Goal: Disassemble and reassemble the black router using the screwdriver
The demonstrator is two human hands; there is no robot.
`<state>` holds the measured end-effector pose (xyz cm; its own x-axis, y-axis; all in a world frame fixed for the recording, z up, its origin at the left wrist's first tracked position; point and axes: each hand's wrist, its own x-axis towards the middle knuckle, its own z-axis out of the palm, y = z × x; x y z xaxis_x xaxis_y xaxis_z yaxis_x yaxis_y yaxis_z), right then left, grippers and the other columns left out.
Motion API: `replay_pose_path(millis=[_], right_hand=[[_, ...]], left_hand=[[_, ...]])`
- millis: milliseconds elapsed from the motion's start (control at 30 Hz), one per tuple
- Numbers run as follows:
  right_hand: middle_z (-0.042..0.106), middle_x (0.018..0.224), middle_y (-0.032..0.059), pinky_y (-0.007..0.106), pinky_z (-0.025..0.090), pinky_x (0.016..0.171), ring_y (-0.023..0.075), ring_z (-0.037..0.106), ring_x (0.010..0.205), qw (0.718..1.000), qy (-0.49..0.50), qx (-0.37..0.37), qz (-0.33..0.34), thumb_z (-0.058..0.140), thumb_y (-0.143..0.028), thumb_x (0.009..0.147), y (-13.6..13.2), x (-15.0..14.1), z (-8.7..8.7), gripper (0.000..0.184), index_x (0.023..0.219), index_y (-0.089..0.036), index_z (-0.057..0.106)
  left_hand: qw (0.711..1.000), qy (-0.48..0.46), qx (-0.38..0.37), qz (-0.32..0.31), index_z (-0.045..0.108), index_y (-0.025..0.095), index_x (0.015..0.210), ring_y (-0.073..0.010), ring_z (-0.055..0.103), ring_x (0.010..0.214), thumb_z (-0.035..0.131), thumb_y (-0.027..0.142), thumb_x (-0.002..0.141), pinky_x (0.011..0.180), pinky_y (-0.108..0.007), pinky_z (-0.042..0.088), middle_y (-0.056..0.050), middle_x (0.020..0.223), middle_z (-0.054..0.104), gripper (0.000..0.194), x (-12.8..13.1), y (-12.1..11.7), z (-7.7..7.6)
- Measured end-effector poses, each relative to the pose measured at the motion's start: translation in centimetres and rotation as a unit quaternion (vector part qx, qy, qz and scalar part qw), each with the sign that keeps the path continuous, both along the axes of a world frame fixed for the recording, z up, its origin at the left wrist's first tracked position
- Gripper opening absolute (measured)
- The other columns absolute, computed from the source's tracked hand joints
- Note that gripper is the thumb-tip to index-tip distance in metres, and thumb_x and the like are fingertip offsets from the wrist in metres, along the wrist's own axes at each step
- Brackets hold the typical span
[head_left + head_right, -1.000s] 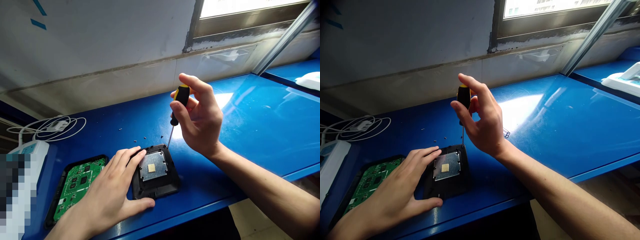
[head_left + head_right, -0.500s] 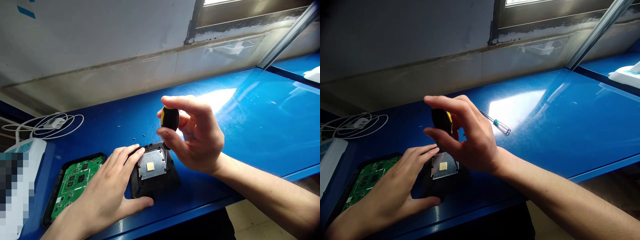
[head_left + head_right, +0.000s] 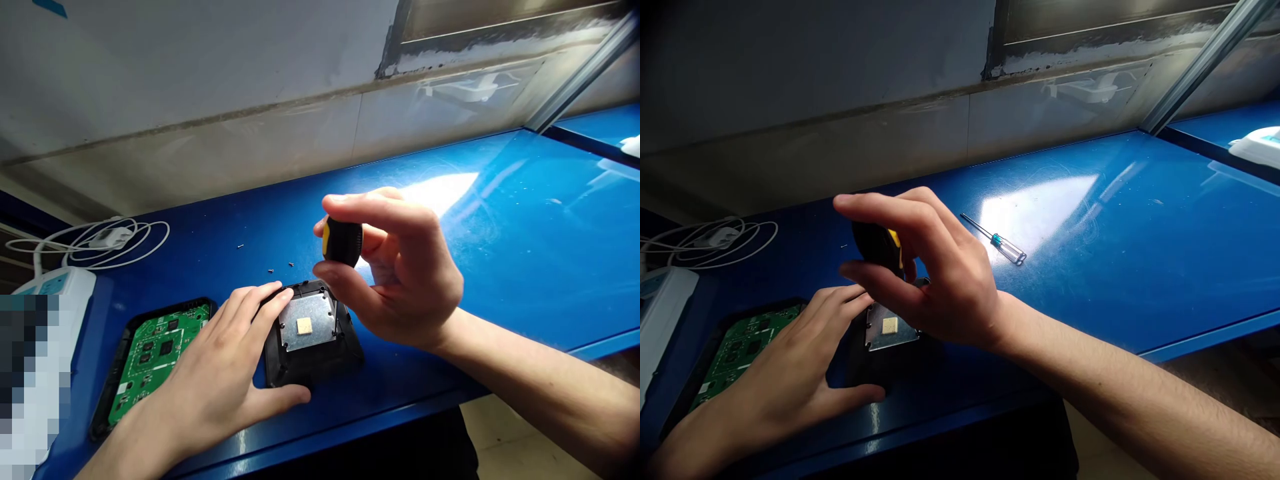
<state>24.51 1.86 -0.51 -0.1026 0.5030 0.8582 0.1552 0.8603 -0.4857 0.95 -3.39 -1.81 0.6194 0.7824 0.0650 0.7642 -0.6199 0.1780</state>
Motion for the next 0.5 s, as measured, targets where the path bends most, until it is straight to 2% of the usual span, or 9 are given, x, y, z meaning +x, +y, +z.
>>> replay_pose_path(millis=[200, 333, 500], right_hand=[[0.075, 0.111, 0.0006, 0.034, 0.069, 0.067, 0.0214, 0.076, 0.086, 1.000, 0.011, 0.006, 0.012, 0.065, -0.015, 0.093, -1.0, -0.2, 0.9, 0.042, 0.129, -0.037, 0.064], [0.076, 0.098, -0.0004, 0.033, 0.069, 0.063, 0.0188, 0.075, 0.071, 0.999, 0.006, -0.031, 0.001, 0.066, -0.020, 0.096, -1.8, -0.1, 1.8, 0.030, 0.121, -0.036, 0.070], [0.079, 0.105, 0.0003, 0.035, 0.069, 0.063, 0.0210, 0.079, 0.080, 0.998, 0.046, -0.028, 0.042, 0.065, -0.021, 0.098, -2.0, -0.1, 1.3, 0.029, 0.124, -0.034, 0.071]], left_hand=[[1.000, -0.003, -0.007, 0.013, 0.035, 0.027, 0.153, -0.0387, 0.056, 0.129, 0.083, 0.056, 0.080, 0.100, -0.056, 0.059, -0.013, 0.144, 0.055, 0.092, 0.2, -0.1, 0.1], [1.000, -0.011, -0.020, 0.006, 0.035, 0.027, 0.152, -0.0394, 0.057, 0.127, 0.082, 0.055, 0.082, 0.098, -0.056, 0.059, -0.015, 0.143, 0.056, 0.089, 0.2, 0.1, 0.2], [1.000, -0.009, -0.023, 0.010, 0.039, 0.027, 0.149, -0.0406, 0.056, 0.129, 0.082, 0.061, 0.080, 0.099, -0.058, 0.058, -0.015, 0.145, 0.056, 0.089, 0.1, 0.2, 0.2]])
